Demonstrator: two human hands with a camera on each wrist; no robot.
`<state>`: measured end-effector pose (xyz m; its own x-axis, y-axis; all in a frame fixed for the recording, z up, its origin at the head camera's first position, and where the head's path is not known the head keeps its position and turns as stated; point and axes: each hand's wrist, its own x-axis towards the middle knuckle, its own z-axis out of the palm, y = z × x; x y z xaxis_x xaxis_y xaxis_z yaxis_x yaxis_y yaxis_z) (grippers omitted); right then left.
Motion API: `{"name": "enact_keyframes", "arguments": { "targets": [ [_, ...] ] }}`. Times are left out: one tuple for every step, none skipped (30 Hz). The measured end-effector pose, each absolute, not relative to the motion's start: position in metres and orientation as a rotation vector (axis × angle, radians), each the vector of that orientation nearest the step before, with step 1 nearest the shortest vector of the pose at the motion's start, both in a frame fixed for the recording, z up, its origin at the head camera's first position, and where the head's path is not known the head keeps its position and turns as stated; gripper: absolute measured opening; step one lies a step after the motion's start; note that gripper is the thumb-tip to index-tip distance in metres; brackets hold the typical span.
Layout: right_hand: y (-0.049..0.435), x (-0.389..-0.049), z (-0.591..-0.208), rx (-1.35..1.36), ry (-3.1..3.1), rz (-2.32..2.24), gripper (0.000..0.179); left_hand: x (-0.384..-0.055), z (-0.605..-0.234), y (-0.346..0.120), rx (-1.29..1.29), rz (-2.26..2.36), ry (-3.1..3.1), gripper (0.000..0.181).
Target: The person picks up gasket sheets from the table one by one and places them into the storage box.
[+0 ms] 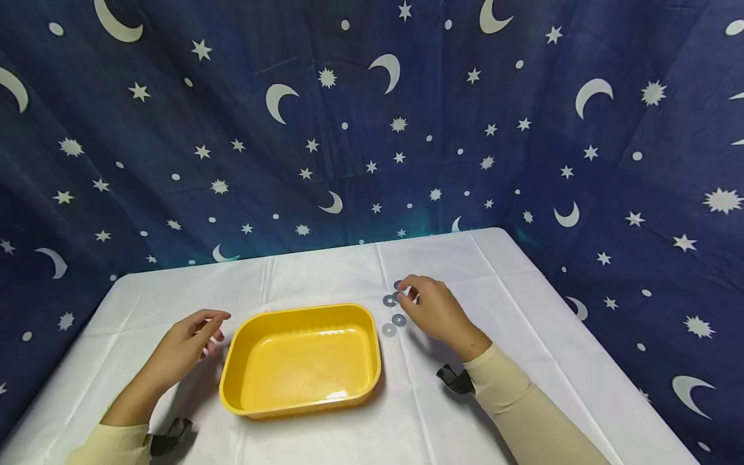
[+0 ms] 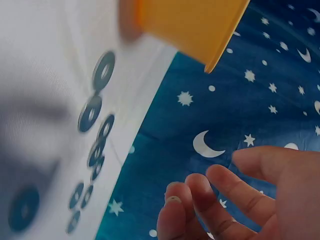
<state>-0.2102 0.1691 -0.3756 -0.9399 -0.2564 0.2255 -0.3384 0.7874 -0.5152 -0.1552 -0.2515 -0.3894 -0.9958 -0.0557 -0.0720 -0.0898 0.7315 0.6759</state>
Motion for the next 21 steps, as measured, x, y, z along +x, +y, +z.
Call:
{"name": "enact_keyframes", "arguments": {
  "targets": [
    [0.168, -0.211, -0.377, 0.462, -2.846, 0.897, 0.016, -0.154, -0.391, -0.251, -0.124, 1.218, 2.814, 0.054],
    [0.166, -0.212, -0.379, 0.448, -2.855, 0.938, 0.015, -0.154, -0.393, -0.250, -0.124, 1.288, 2.757, 0.053],
    [0.166, -0.213, -0.382, 0.435, -2.868, 0.971, 0.014, -0.153, -0.395, -0.250, -0.121, 1.350, 2.701, 0.051],
    [0.165, -0.214, -0.384, 0.424, -2.882, 0.999, 0.014, -0.153, -0.396, -0.249, -0.118, 1.407, 2.646, 0.049],
    [0.165, -0.215, -0.387, 0.410, -2.896, 1.026, 0.015, -0.152, -0.398, -0.249, -0.110, 1.452, 2.600, 0.047],
    [0.165, -0.216, -0.390, 0.398, -2.908, 1.053, 0.016, -0.152, -0.399, -0.248, -0.100, 1.494, 2.558, 0.046],
    [0.165, -0.218, -0.393, 0.383, -2.922, 1.088, 0.017, -0.152, -0.400, -0.248, -0.091, 1.534, 2.511, 0.045],
    [0.165, -0.219, -0.397, 0.363, -2.932, 1.128, 0.017, -0.152, -0.401, -0.248, -0.083, 1.558, 2.475, 0.045],
    [0.166, -0.220, -0.401, 0.343, -2.940, 1.157, 0.018, -0.152, -0.403, -0.248, -0.078, 1.572, 2.442, 0.045],
    [0.166, -0.221, -0.403, 0.323, -2.945, 1.188, 0.018, -0.153, -0.404, -0.247, -0.071, 1.582, 2.413, 0.046],
    [0.167, -0.222, -0.406, 0.305, -2.947, 1.211, 0.018, -0.153, -0.405, -0.247, -0.062, 1.584, 2.394, 0.046],
    [0.167, -0.223, -0.408, 0.296, -2.948, 1.230, 0.018, -0.153, -0.406, -0.246, -0.056, 1.588, 2.376, 0.046],
    [0.167, -0.224, -0.410, 0.287, -2.955, 1.246, 0.018, -0.154, -0.407, -0.246, -0.054, 1.591, 2.359, 0.045],
    [0.167, -0.225, -0.412, 0.284, -2.961, 1.253, 0.018, -0.154, -0.408, -0.246, -0.054, 1.588, 2.348, 0.044],
    [0.167, -0.226, -0.413, 0.291, -2.973, 1.248, 0.018, -0.154, -0.409, -0.246, -0.050, 1.584, 2.342, 0.043],
    [0.166, -0.226, -0.415, 0.297, -2.986, 1.251, 0.018, -0.154, -0.410, -0.246, -0.041, 1.581, 2.336, 0.043],
    [0.166, -0.227, -0.416, 0.305, -3.000, 1.247, 0.018, -0.154, -0.411, -0.246, -0.033, 1.577, 2.328, 0.044],
    [0.165, -0.228, -0.417, 0.309, -3.016, 1.243, 0.018, -0.154, -0.412, -0.247, -0.023, 1.573, 2.317, 0.044],
    [0.165, -0.229, -0.418, 0.312, -3.031, 1.237, 0.018, -0.155, -0.412, -0.248, -0.012, 1.564, 2.309, 0.045],
    [0.165, -0.230, -0.419, 0.313, -3.044, 1.233, 0.018, -0.155, -0.412, -0.249, 0.000, 1.555, 2.297, 0.046],
    [0.165, -0.231, -0.420, 0.309, -3.059, 1.231, 0.017, -0.156, -0.412, -0.249, 0.017, 1.550, 2.279, 0.047]
  ]
}}
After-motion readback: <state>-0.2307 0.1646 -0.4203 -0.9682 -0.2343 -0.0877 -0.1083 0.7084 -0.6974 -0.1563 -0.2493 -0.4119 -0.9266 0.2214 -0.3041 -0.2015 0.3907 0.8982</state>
